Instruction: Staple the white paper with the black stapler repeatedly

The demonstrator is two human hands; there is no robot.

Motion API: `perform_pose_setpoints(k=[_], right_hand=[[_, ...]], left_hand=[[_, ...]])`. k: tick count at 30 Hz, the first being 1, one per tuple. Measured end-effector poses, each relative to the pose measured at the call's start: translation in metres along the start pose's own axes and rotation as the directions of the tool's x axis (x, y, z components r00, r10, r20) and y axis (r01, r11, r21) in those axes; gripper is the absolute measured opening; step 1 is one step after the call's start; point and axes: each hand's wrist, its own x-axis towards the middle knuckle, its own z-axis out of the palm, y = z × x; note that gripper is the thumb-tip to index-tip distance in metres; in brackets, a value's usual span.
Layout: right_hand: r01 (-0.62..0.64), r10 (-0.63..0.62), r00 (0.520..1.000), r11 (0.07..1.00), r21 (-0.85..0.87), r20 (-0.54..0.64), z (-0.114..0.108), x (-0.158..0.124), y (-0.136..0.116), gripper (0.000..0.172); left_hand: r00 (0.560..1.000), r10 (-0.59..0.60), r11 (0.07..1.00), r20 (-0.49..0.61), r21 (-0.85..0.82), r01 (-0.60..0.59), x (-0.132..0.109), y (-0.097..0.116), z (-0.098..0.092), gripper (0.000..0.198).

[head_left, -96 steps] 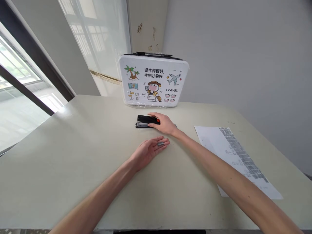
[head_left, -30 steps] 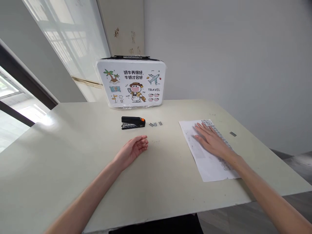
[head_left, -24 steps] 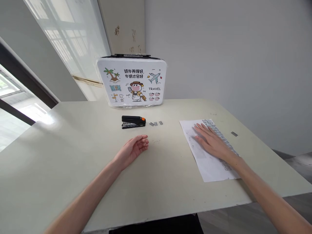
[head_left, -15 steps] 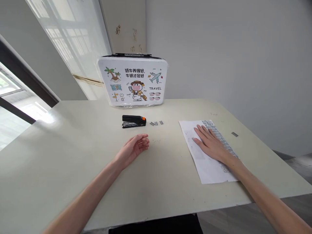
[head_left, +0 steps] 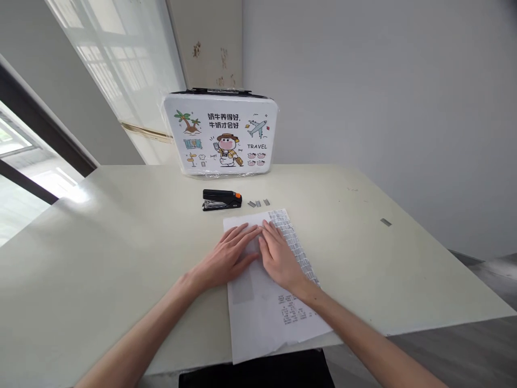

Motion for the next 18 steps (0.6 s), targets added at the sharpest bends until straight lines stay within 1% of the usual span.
perform_pose_setpoints(k=[2,4,6,8,10,11,12,13,14,15,17,18], right_hand=[[0.0,0.002,1.0,0.996,0.087,-0.026,-0.015,0.004,0.0,0.056],[0.028,-0.02,0.997,0.994,0.102,-0.078,-0.036,0.009,0.012,0.052],[0.014,-0.004,0.99,0.997,0.076,-0.139,-0.058,0.015,0.034,0.049],[-0.059,0.067,0.978,0.997,0.048,-0.197,-0.08,0.023,0.061,0.048],[-0.106,0.115,0.965,0.993,0.049,-0.236,-0.098,0.032,0.084,0.047],[-0.115,0.125,0.962,0.992,0.056,-0.241,-0.106,0.036,0.094,0.044],[-0.114,0.126,0.964,0.991,0.065,-0.233,-0.114,0.041,0.101,0.041],[-0.109,0.123,0.968,0.991,0.075,-0.217,-0.12,0.045,0.107,0.038],[-0.102,0.118,0.973,0.991,0.088,-0.198,-0.125,0.048,0.111,0.035],[-0.095,0.112,0.977,0.99,0.102,-0.181,-0.128,0.052,0.114,0.034],[-0.086,0.108,0.979,0.988,0.128,-0.172,-0.132,0.056,0.116,0.033],[-0.086,0.11,0.978,0.987,0.137,-0.178,-0.133,0.057,0.117,0.033]], left_hand=[[0.998,-0.006,0.998,0.06,0.067,0.002,-0.011,-0.011,-0.009,0.062],[0.993,-0.006,0.995,0.12,0.097,-0.006,-0.023,-0.023,-0.02,0.063],[0.987,-0.016,0.996,0.159,0.091,0.002,-0.035,-0.033,-0.031,0.06],[0.984,-0.04,0.998,0.172,0.059,0.031,-0.044,-0.04,-0.041,0.056],[0.986,-0.083,0.996,0.148,-0.011,0.086,-0.048,-0.042,-0.047,0.053],[0.987,-0.116,0.99,0.112,-0.062,0.124,-0.048,-0.043,-0.05,0.052],[0.984,-0.165,0.978,0.059,-0.118,0.171,-0.047,-0.044,-0.052,0.051],[0.973,-0.231,0.959,-0.007,-0.171,0.226,-0.044,-0.045,-0.054,0.05],[0.946,-0.313,0.933,-0.089,-0.216,0.288,-0.04,-0.049,-0.057,0.046],[0.9,-0.4,0.901,-0.174,-0.256,0.351,-0.035,-0.054,-0.06,0.043],[0.778,-0.549,0.828,-0.306,-0.324,0.457,-0.024,-0.071,-0.066,0.038],[0.732,-0.599,0.794,-0.324,-0.361,0.49,-0.02,-0.081,-0.069,0.038]])
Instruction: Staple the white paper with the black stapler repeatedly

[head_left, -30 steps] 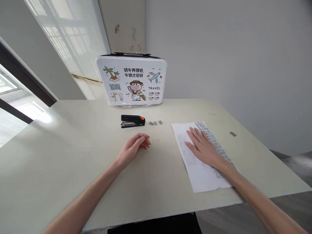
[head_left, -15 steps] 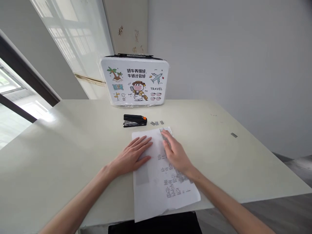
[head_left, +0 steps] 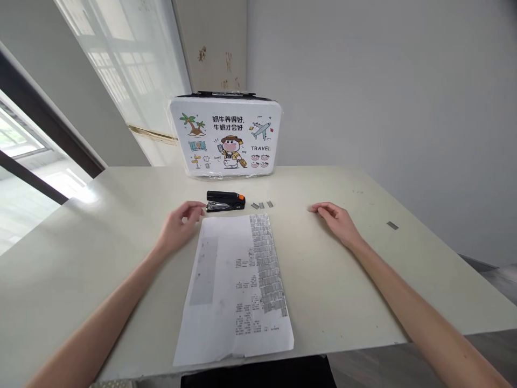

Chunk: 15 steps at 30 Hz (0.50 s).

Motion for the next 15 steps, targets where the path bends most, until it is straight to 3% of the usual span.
perform_pose_setpoints(k=[3,6,10,15], right_hand=[[-0.008,0.008,1.0,1.0,0.005,-0.004,0.002,-0.001,0.0,0.033],[-0.016,0.016,1.0,1.0,-0.006,0.014,0.003,-0.005,0.0,0.032],[-0.029,0.029,1.0,0.999,-0.025,0.005,0.003,-0.008,-0.002,0.029],[-0.027,0.027,1.0,0.999,-0.041,-0.001,0.004,-0.009,-0.003,0.029]], left_hand=[[0.991,-0.126,0.989,-0.048,-0.08,0.122,0.022,-0.017,-0.004,0.038],[0.985,-0.159,0.982,-0.067,-0.118,0.15,0.024,-0.027,-0.005,0.037],[0.99,-0.138,0.988,0.013,-0.066,0.139,0.013,-0.024,-0.003,0.038],[0.989,-0.15,0.985,0.006,-0.082,0.15,0.013,-0.018,-0.002,0.04]])
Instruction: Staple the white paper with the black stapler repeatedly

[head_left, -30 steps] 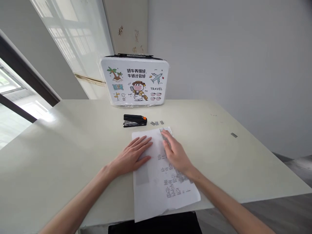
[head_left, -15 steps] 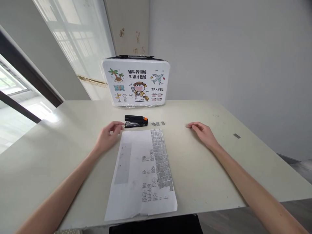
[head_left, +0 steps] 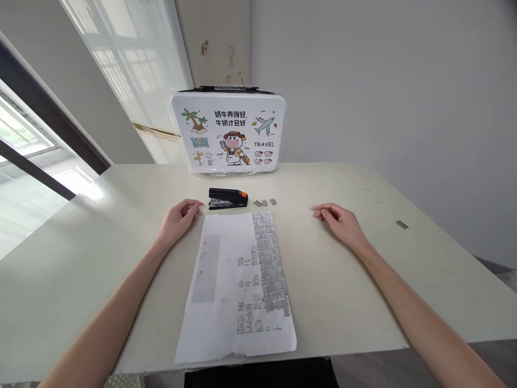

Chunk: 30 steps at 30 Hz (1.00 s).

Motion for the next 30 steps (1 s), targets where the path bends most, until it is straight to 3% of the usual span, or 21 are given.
perform_pose_setpoints(k=[30], right_hand=[[0.026,-0.026,1.0,0.999,-0.038,0.007,0.0014,0.0012,0.0034,0.031]], left_hand=[[0.998,0.047,0.988,0.032,0.148,-0.051,0.0023,-0.007,0.0014,0.039]])
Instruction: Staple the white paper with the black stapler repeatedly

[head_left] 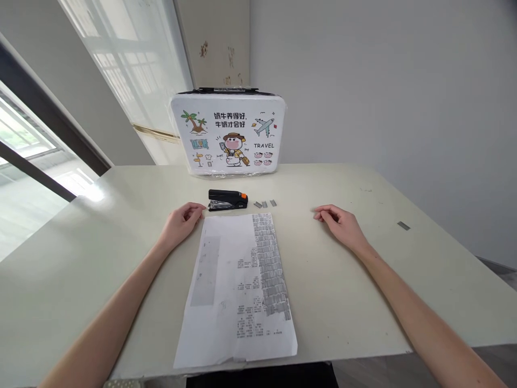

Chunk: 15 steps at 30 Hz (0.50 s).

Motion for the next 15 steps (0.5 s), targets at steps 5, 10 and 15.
perform_pose_setpoints(k=[5,10,15], right_hand=[[-0.006,0.006,1.0,1.0,0.002,0.003,0.0003,-0.0001,-0.002,0.028],[-0.011,0.011,1.0,1.0,0.006,0.001,0.0,0.0003,-0.0038,0.027],[-0.013,0.013,1.0,1.0,0.014,0.005,-0.0005,0.0009,-0.0041,0.027]], left_hand=[[1.0,-0.026,0.999,0.0,-0.02,0.026,-0.0009,0.0058,-0.0001,0.037],[0.999,-0.05,0.997,-0.01,-0.065,0.049,0.0005,0.0058,0.0001,0.041],[0.993,-0.049,0.998,-0.11,-0.052,0.044,0.0065,0.0061,0.0018,0.05]])
